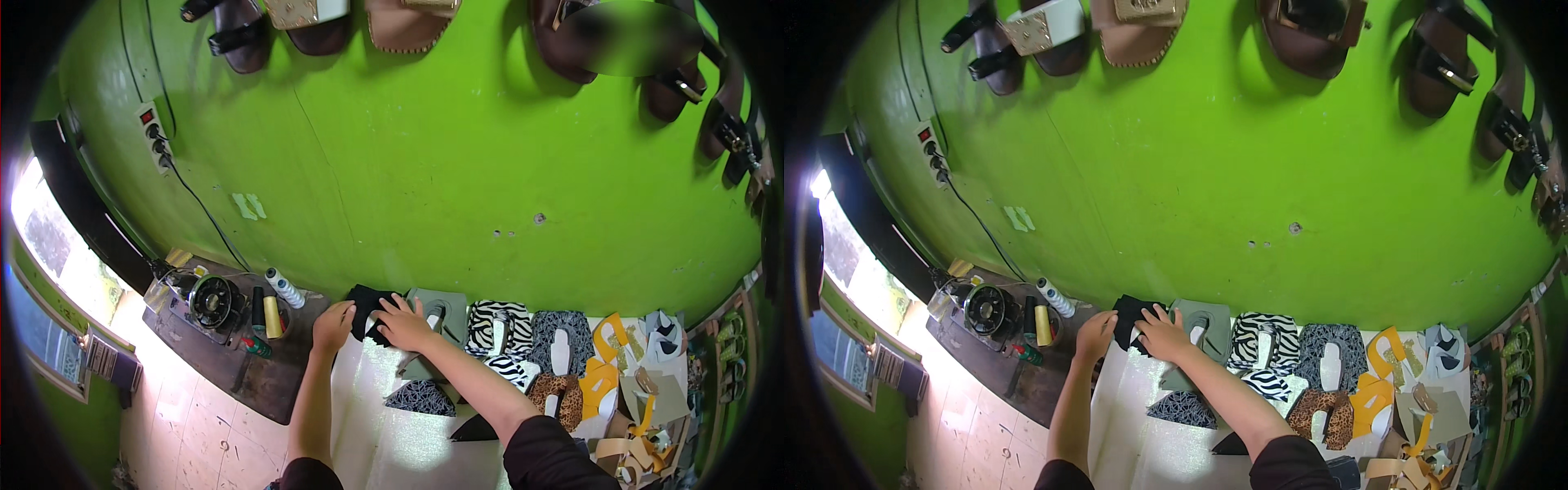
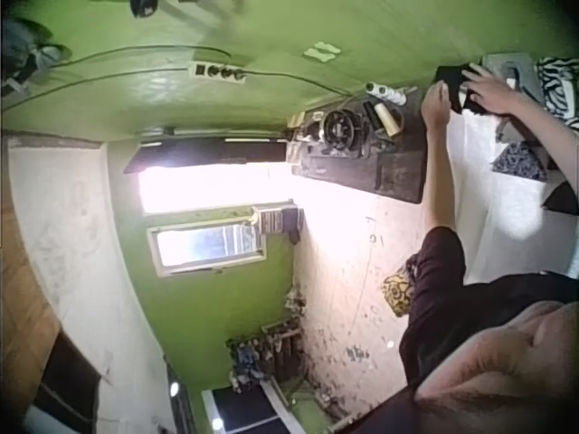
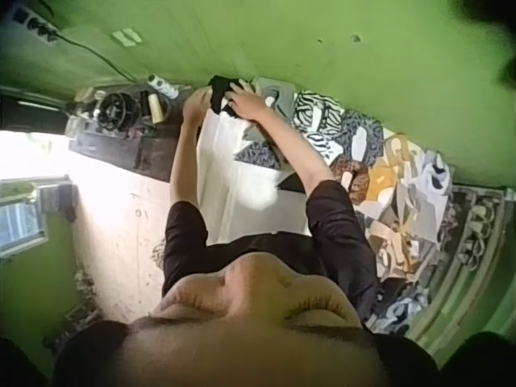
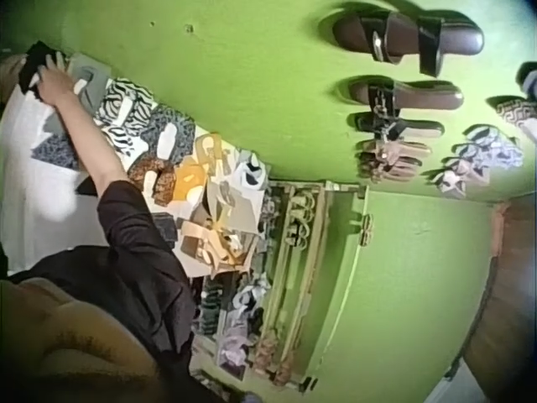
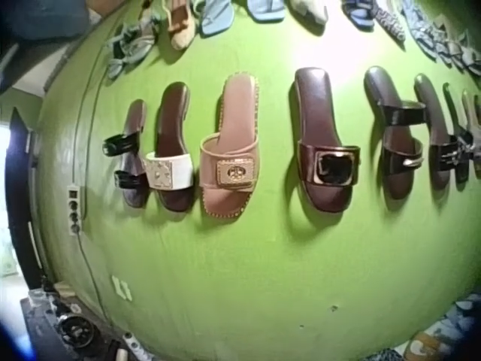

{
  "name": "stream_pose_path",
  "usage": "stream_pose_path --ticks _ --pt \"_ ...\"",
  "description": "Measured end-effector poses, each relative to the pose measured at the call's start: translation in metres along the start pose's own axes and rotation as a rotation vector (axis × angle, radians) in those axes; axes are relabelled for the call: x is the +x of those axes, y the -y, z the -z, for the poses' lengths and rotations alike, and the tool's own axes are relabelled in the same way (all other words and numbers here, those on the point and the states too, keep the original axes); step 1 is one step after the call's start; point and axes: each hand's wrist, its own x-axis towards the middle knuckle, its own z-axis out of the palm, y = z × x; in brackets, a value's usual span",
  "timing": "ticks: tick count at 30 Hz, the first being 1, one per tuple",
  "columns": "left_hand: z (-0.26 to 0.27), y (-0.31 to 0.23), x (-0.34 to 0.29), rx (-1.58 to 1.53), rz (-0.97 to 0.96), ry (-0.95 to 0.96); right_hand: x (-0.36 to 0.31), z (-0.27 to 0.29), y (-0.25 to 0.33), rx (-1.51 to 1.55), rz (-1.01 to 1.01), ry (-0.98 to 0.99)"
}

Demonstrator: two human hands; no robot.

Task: The person is sorting and organizing various precut leather shoe components on a table.

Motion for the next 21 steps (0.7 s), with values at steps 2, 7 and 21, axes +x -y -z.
stream_pose_path --ticks 2,7,21 --pt "0.006 -0.009 -0.019 -0.267 0.143 -0.157 -0.013 0.020 0.012 0.111 0.066 -0.089" --pt "0.009 -0.056 -0.057 -0.702 0.308 -0.229 -0.055 0.018 0.033 0.897 0.120 0.060" --pt "0.016 -0.114 -0.102 -0.924 0.229 0.290 -0.161 0.000 0.057 1.215 -0.251 -0.198"
